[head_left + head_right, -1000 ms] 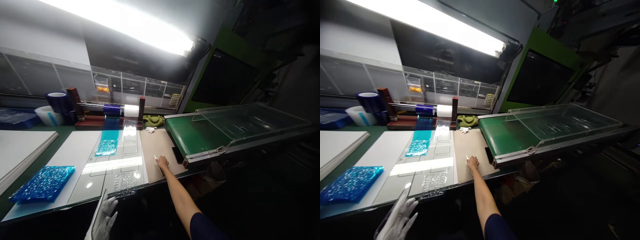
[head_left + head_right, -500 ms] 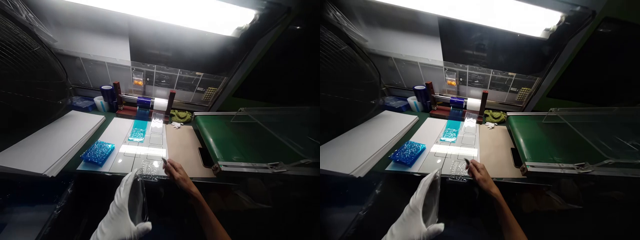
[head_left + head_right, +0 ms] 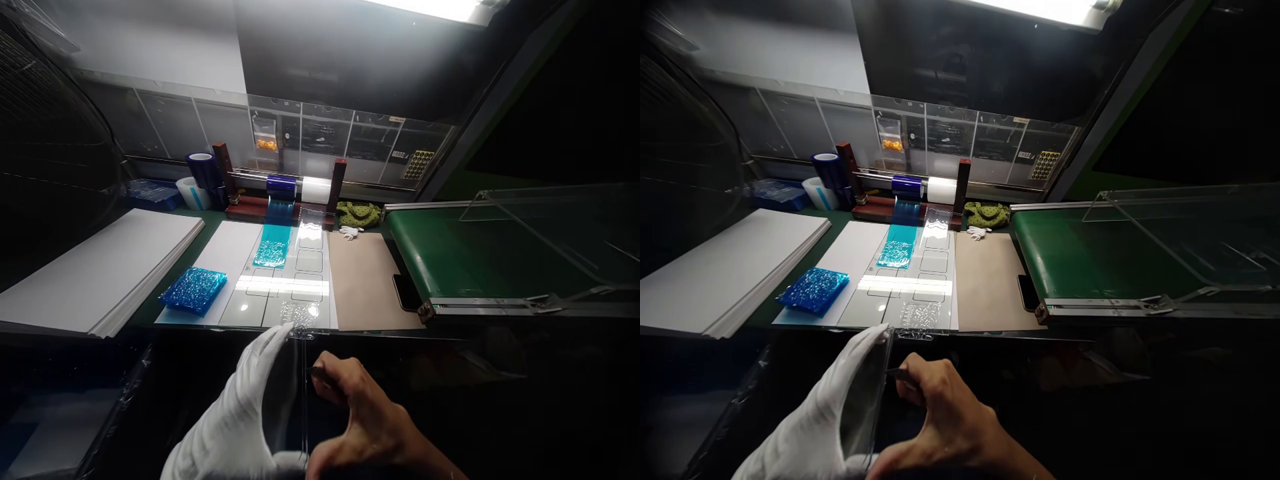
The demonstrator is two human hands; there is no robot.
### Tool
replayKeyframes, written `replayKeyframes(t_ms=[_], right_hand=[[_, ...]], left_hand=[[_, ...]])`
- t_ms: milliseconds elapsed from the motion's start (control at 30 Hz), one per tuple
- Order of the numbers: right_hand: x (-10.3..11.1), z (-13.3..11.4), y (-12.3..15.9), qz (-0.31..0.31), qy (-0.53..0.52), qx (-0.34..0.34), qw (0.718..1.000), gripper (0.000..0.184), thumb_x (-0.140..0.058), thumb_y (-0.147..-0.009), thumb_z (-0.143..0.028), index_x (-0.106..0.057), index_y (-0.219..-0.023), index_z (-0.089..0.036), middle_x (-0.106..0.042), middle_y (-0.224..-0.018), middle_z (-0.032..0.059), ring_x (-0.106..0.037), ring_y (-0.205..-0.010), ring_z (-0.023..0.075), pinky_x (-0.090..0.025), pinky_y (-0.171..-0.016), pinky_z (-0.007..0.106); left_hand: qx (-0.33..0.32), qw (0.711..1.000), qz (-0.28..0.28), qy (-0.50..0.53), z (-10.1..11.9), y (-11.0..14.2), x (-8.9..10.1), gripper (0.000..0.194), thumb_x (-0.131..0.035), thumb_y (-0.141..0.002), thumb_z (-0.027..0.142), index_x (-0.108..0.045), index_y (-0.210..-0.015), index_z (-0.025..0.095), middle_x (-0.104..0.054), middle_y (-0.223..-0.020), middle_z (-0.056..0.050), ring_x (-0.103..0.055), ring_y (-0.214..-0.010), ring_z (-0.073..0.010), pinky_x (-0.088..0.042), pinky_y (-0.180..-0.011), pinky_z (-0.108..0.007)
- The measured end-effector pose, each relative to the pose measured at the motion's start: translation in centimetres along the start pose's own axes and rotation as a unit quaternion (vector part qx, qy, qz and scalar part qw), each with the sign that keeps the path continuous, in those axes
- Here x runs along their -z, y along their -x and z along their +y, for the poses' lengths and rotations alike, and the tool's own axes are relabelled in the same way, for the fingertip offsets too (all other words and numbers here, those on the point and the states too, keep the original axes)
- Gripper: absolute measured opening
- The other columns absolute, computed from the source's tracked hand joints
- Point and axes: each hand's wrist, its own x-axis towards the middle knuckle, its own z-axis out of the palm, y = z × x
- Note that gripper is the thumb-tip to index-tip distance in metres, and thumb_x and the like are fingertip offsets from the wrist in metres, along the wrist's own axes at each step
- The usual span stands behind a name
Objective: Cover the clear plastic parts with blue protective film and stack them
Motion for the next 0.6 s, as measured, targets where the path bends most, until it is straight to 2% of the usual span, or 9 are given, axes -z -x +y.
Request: replayKeyframes(t_ms=[233, 400, 600], right_hand=[[-0.9, 1.4, 0.5, 0.011, -0.058, 0.011, 0.998, 0.079, -0.083, -0.032, -0.057, -0.055, -0.097, -0.022, -0.052, -0.085, 0.0006, -0.054, -0.08, 0.0182, -0.054, -0.071, 0.029], [-0.5, 1.0, 0.3, 0.002, -0.071, 0.032, 0.997, 0.077, -0.082, -0.033, -0.059, -0.056, -0.094, -0.02, -0.049, -0.075, -0.0018, -0.054, -0.076, 0.0172, -0.055, -0.075, 0.03], [-0.4, 1.2, 1.2, -0.009, -0.089, 0.023, 0.996, 0.067, -0.08, -0.039, -0.06, -0.055, -0.087, -0.02, -0.047, -0.073, -0.0035, -0.05, -0.072, 0.013, -0.053, -0.07, 0.022]], left_hand=[[-0.003, 1.0, -0.022, 0.008, 1.3, 0.0, 0.4, 0.115, -0.075, -0.052, 0.055, -0.012, -0.144, 0.028, -0.029, -0.147, -0.012, -0.032, -0.13, -0.0382, -0.039, -0.102, -0.05], [-0.004, 0.999, -0.032, 0.008, 1.8, -0.3, 0.2, 0.115, -0.075, -0.051, 0.057, -0.014, -0.144, 0.028, -0.031, -0.145, -0.012, -0.034, -0.129, -0.0371, -0.042, -0.101, -0.047], [-0.016, 0.998, -0.058, 0.005, 2.7, -1.0, 0.3, 0.114, -0.073, -0.051, 0.061, -0.017, -0.144, 0.025, -0.034, -0.143, -0.014, -0.036, -0.127, -0.0378, -0.042, -0.099, -0.048]])
